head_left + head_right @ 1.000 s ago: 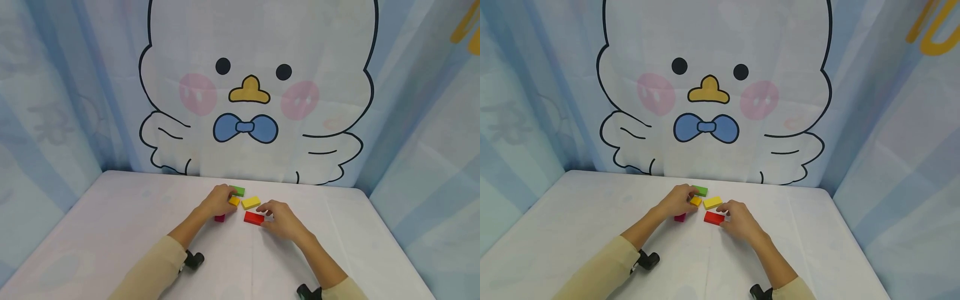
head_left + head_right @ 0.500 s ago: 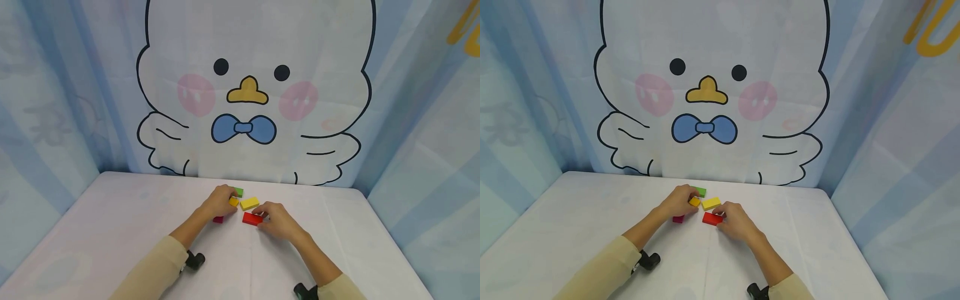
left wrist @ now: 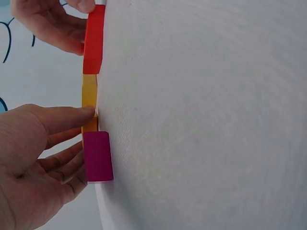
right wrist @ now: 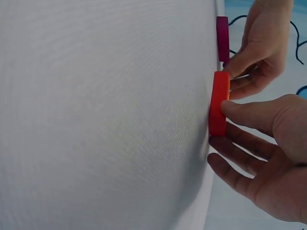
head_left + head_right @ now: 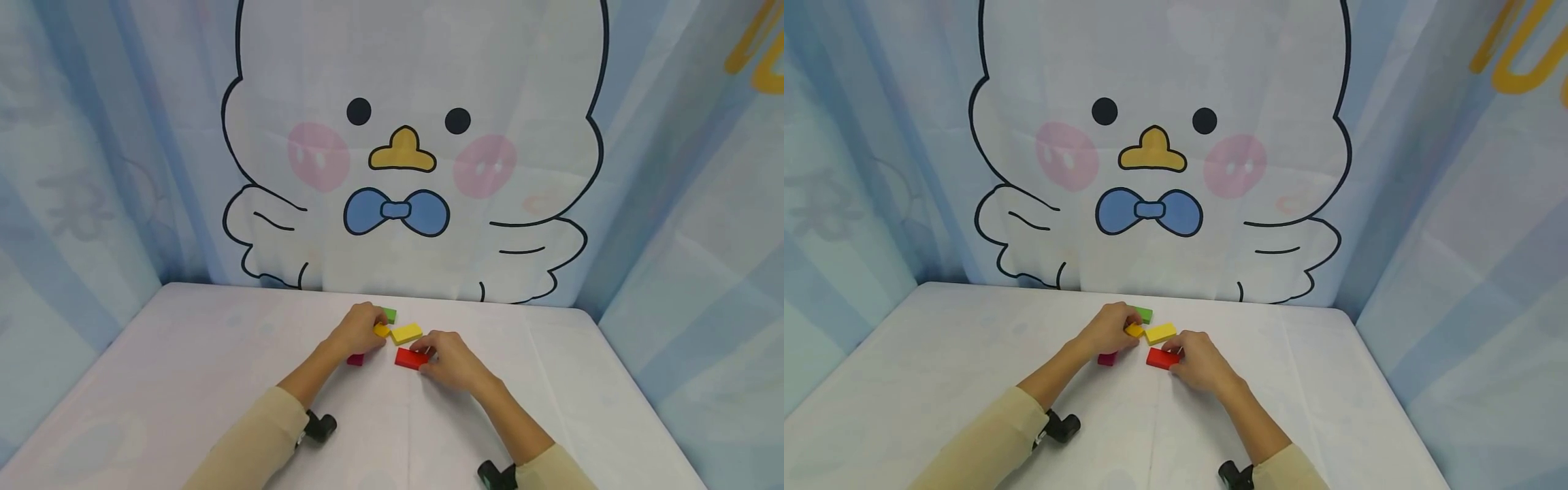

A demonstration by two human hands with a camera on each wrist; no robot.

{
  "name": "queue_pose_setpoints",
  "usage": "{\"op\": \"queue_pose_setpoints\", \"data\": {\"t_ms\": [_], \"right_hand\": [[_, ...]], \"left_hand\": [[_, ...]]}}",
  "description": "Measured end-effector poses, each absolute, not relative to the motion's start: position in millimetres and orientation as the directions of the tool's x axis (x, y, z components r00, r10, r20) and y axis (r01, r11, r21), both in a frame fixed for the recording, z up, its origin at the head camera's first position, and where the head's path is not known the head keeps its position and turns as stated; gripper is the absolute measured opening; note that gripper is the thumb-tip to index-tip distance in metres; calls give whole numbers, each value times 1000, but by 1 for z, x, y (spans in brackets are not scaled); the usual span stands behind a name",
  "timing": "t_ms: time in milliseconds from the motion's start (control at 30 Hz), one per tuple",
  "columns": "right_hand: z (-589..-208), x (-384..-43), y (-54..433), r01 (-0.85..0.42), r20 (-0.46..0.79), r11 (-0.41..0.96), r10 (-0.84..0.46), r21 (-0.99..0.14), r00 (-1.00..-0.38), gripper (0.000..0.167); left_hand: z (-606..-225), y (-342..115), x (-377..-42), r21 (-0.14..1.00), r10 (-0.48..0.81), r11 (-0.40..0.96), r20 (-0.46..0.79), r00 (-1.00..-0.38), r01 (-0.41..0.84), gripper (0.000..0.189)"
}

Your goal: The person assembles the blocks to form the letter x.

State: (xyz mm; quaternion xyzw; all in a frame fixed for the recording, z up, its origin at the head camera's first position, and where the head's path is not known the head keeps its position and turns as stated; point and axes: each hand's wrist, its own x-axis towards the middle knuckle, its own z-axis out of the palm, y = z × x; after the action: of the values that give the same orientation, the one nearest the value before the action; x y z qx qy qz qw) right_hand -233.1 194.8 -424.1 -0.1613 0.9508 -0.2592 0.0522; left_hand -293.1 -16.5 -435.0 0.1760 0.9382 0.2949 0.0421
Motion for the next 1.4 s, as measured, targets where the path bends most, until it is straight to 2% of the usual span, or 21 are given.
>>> {"op": "queue_pose_setpoints", "data": {"t_ms": [400, 1033, 1400], "right_hand": [[-421, -232, 191, -254, -36, 826, -313, -503, -949, 31], [-420, -233, 190, -227, -56, 836, -293, -500, -954, 30], [-420, -234, 191, -233, -63, 836, -302, -497, -951, 30]], "left_hand": [[-431, -21, -293, 576, 340, 758, 50, -939, 305, 27], [-415, -27, -275, 613, 323, 733, 66, -944, 294, 32], [-411, -28, -258, 650, 319, 715, 26, -947, 259, 32]]}}
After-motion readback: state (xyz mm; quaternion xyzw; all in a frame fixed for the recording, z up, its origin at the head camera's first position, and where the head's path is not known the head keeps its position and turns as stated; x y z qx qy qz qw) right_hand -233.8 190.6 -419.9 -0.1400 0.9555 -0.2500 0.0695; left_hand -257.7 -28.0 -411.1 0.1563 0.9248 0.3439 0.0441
